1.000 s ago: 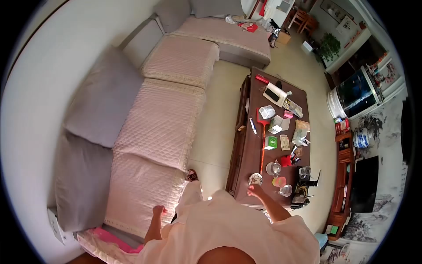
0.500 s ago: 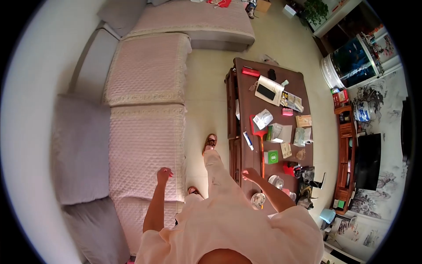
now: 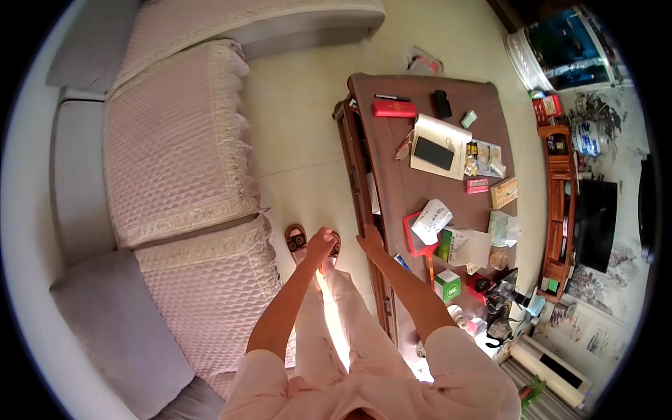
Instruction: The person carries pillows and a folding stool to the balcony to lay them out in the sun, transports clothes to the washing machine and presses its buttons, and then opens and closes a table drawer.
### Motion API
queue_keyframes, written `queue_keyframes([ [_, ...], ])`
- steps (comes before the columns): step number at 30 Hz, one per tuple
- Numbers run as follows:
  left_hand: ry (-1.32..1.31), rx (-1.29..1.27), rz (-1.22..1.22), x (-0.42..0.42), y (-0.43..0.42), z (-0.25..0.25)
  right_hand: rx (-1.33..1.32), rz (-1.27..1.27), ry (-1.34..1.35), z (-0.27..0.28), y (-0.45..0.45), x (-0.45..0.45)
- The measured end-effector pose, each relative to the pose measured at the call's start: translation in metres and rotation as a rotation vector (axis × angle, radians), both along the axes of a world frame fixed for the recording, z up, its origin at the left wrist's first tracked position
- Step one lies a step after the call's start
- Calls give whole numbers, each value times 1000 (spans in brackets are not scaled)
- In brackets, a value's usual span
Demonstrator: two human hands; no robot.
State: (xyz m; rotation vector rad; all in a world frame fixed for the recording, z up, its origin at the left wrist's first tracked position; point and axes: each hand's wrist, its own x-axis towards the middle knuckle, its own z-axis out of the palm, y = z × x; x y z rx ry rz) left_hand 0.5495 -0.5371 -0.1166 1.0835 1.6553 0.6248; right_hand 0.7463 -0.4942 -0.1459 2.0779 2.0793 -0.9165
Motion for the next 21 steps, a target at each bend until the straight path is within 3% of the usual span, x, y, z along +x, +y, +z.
queue_keyframes([
  [4,-4,18,-63,38,84,-56,113,-212,-148,-63,7,6],
  [5,9,20,-79,48,103,-67,60,-273,-58,-72,10,9],
  [7,84,86,-37,68,131,-95,-44,-402,123,-76,17,11],
  [10,110,-13,23,86,165,-108,-127,-482,43,-67,20,5],
  [13,73,-134,76,95,181,-112,-38,-475,38,-67,13,6],
  [14,135,-66,113,100,180,-120,-19,-477,40,-65,11,6],
  [18,-26,-62,78,99,188,-123,44,-465,98,-68,10,2],
  [21,165,-165,53,109,193,-138,126,-407,121,-71,5,-4],
])
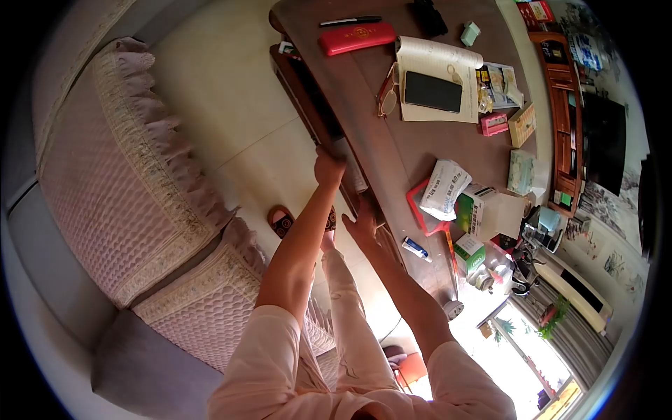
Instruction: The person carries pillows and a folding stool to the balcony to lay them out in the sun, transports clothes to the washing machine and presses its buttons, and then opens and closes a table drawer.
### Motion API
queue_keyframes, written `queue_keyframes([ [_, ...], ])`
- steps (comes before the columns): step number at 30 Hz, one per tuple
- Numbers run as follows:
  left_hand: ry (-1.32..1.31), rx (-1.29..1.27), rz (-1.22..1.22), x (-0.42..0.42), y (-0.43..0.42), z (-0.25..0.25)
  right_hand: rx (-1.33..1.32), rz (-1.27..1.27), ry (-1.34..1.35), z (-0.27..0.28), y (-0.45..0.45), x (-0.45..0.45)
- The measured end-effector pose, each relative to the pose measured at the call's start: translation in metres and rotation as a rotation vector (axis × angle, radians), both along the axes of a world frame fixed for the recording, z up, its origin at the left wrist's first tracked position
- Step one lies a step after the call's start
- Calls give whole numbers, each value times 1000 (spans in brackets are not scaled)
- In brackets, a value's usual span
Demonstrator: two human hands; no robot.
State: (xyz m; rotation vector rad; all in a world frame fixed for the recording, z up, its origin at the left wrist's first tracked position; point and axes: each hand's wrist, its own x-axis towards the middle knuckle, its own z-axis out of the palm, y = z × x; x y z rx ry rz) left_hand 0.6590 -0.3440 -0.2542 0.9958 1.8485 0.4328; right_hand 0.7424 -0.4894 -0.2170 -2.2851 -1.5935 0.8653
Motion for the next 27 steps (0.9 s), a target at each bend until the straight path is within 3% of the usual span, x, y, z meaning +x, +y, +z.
queue_keyframes([
  [4,62,-25,3,-15,-8,-7,19,52,105,1,-8,-6],
  [7,96,4,7,-40,-21,-11,-231,-240,563,-13,-19,-5],
  [9,129,22,-4,-62,-29,-12,-166,-516,848,-26,-27,-8],
  [10,129,14,-15,-72,-34,-11,-369,-976,1203,-10,-20,-8],
  [13,85,-15,-33,-88,-42,-17,-292,-636,2301,-97,-50,-1],
  [16,-9,-46,-40,-97,-43,-20,-468,-1063,1752,-66,-3,-27],
  [19,-55,-33,-20,-97,-42,-16,-405,-1153,1535,-75,5,-34],
  [22,-28,2,-17,-95,-44,-19,-559,-1068,1601,-81,10,-22],
  [27,-69,90,-29,-98,-49,-27,-462,-1238,1543,-60,18,-28],
])
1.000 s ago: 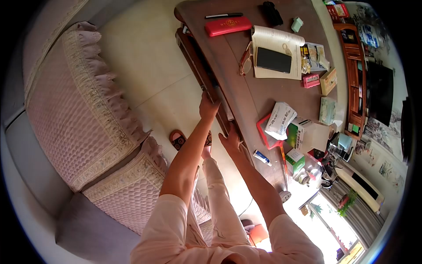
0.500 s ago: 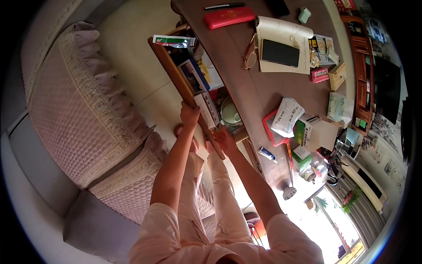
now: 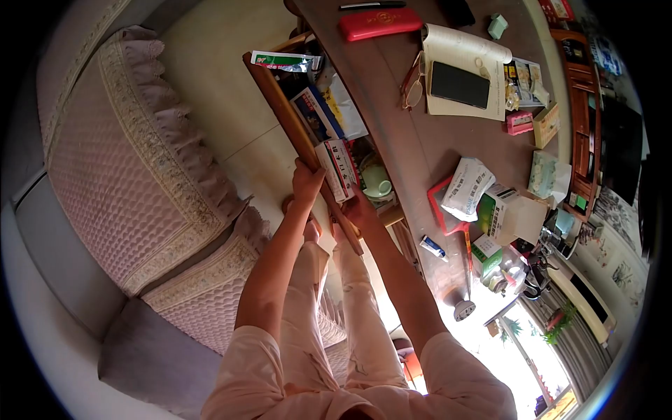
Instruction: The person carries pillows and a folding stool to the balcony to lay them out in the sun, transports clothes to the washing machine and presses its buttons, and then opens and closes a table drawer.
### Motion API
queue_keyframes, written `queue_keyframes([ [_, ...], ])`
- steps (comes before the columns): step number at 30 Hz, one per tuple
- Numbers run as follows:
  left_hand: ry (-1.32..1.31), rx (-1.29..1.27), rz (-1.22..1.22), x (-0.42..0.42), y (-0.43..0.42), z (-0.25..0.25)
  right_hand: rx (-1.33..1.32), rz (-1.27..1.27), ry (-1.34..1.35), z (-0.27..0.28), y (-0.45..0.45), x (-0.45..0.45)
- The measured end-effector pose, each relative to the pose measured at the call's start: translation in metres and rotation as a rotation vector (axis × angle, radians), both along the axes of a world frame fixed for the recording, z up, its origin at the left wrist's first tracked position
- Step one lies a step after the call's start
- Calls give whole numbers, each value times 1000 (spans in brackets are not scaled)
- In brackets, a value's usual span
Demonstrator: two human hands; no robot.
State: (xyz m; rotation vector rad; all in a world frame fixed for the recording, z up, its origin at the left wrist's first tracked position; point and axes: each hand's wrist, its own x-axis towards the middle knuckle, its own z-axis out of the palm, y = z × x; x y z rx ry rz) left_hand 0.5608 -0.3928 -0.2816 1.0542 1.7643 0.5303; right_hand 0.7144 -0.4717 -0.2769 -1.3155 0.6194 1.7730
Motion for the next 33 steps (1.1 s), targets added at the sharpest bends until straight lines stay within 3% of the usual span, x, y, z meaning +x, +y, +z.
queue_keyframes([
  [3,-9,-39,0,-1,0,-1,131,124,-256,21,-8,6],
  [7,-216,23,91,-3,-4,6,283,271,-545,57,11,17],
  [9,-416,170,227,0,-5,14,253,403,-569,45,8,29],
  [12,-415,53,226,3,2,39,221,681,-793,34,-17,34],
  [14,-468,-98,345,12,12,55,558,656,-862,26,-62,39],
  [16,-515,-183,384,12,14,56,688,936,-1127,68,-90,31],
  [17,-540,-165,373,12,11,46,535,1041,-1008,85,-110,29],
  [19,-594,-132,359,13,4,26,488,1177,-901,118,-135,26],
  [23,-463,-279,178,6,40,72,401,1250,-799,156,-125,20],
  [24,-377,-153,223,3,63,93,460,1295,-827,166,-120,22],
  [26,331,477,127,-3,103,69,580,1373,-903,176,-110,28],
  [28,278,717,11,-13,168,95,628,1409,-928,179,-124,34],
  [31,567,651,-299,-2,210,44,673,1510,-1005,181,-139,35],
  [33,564,403,-353,6,222,22,715,1624,-1009,181,-135,36],
])
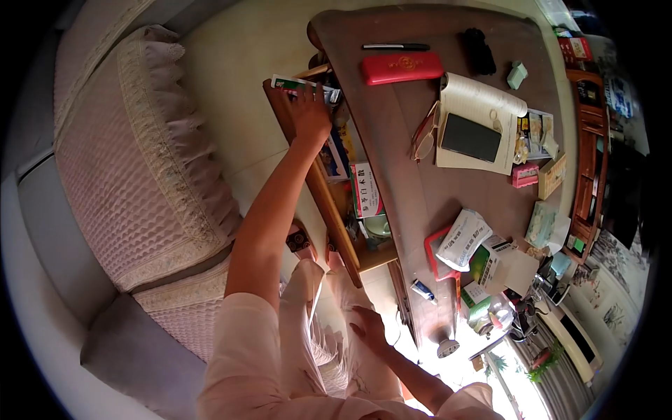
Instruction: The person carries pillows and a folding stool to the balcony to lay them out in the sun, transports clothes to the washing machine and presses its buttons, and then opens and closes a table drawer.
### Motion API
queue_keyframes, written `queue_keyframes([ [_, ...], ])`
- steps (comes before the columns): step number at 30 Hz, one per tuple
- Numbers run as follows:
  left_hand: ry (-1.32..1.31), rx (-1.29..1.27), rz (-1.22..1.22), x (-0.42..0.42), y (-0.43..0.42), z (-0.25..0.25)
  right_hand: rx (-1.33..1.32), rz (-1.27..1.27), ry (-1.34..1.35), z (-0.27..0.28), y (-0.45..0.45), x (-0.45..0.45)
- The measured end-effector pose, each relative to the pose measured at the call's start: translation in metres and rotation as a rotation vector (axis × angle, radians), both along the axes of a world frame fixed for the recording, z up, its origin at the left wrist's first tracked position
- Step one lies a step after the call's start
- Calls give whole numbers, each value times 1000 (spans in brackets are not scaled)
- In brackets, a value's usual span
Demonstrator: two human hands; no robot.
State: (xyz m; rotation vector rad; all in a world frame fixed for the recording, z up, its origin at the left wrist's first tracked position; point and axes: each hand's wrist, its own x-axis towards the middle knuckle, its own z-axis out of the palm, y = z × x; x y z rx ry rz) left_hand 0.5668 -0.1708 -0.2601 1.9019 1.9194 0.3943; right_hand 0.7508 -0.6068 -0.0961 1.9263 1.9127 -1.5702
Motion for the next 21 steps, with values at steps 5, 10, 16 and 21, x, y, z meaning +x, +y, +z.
queue_keyframes([
  [5,172,189,-207,28,-26,-42,53,-42,-8,-9,3,6],
  [10,82,-28,-154,25,-12,-31,20,-22,-21,-10,9,4],
  [16,-365,391,250,-21,-70,30,50,-33,1,-13,14,3],
  [21,-1161,-213,817,-12,-146,4,74,-58,30,-14,22,-4],
])
